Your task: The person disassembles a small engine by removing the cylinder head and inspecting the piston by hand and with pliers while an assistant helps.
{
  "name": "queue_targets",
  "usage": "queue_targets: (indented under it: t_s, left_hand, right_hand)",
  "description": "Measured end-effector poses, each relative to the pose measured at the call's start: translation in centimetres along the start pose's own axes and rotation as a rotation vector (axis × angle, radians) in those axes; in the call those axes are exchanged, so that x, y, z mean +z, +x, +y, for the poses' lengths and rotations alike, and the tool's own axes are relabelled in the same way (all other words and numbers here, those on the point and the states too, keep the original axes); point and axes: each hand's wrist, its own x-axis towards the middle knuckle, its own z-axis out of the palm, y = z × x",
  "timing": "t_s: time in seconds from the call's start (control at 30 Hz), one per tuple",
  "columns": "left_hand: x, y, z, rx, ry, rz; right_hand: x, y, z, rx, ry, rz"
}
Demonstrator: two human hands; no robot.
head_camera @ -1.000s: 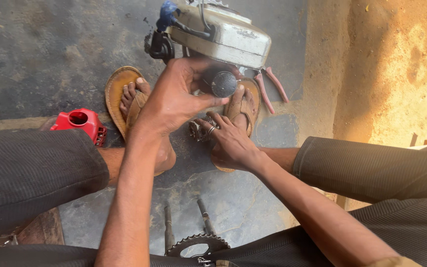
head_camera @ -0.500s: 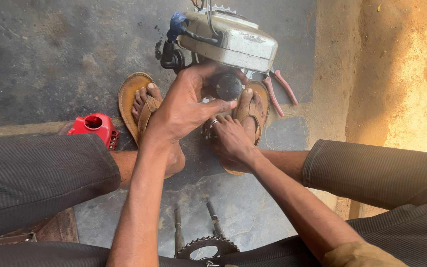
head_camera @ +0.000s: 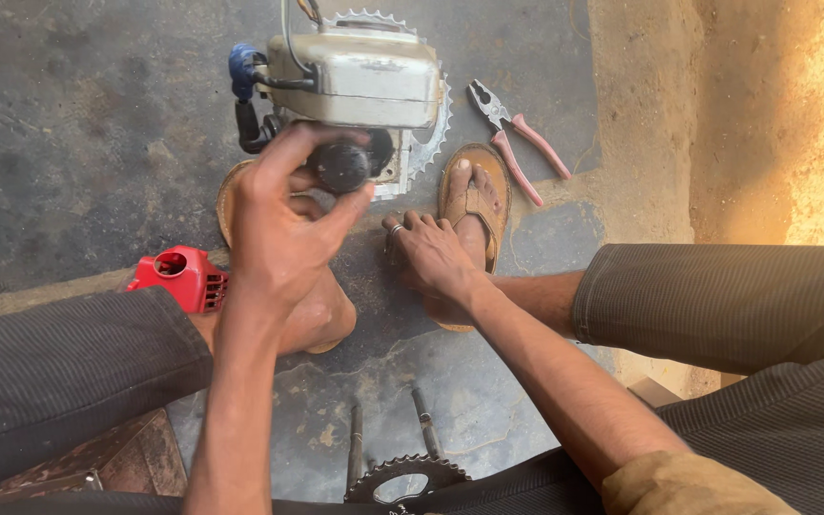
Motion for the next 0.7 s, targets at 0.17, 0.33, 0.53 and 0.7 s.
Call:
queue_targets:
  t_s: [0.17,0.33,0.53,0.7]
  left_hand:
    - [0.0,-0.6,1.0,0.478,0.425,0.247]
    - [0.3,-1.2,1.7,0.320,0.318,0.258]
    - [0.3,-1.2,1.6,0.211,0.098,0.207]
    - [0.0,-1.0,1.2,0.203,0.066,0.215]
  right_hand:
    - [-2.0,0.7,-0.7,0.041,0.099,0.179]
    - [-4.0,2.1,1.7,0.368,0.033,0.351]
    - [-4.4,2.6,6.5,0.584,0.102,0.576]
    - [-4.2,3.3,11.7,0.576,-0.045,0.594]
